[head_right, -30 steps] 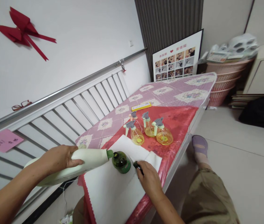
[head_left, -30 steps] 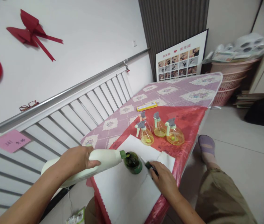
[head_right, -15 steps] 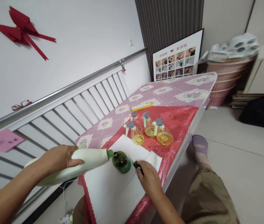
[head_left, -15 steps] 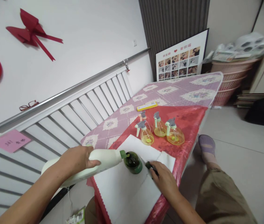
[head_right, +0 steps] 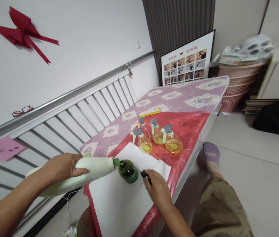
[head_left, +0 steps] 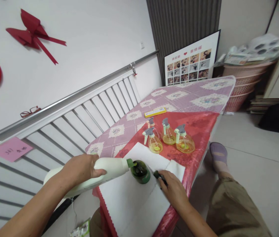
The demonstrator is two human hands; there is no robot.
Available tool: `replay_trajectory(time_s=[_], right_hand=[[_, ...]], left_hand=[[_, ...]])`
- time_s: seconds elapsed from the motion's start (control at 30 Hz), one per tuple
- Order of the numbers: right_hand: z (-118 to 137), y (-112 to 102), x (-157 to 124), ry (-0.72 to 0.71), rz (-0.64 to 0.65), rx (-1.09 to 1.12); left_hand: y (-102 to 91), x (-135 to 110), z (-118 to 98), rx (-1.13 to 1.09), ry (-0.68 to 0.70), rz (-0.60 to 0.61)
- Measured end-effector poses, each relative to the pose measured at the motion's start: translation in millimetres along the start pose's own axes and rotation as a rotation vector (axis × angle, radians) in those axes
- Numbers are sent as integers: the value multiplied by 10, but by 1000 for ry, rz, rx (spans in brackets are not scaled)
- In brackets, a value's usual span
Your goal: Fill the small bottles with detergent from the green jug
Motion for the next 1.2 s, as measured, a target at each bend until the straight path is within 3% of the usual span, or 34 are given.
replay_trajectory(time_s=[1.2], right_hand=[[-12,13,-16,1,-7,-5]], left_hand=[[3,32,6,-8,9,-34]])
Point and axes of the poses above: each hand's wrist, its own x-axis towards the middle knuckle, its own y-axis out of the palm, z = x × y, the point moved 8 cm from there along x, towards the middle knuckle, and after that the axes turned 14 degrees about -y, right-handed, at the moved point
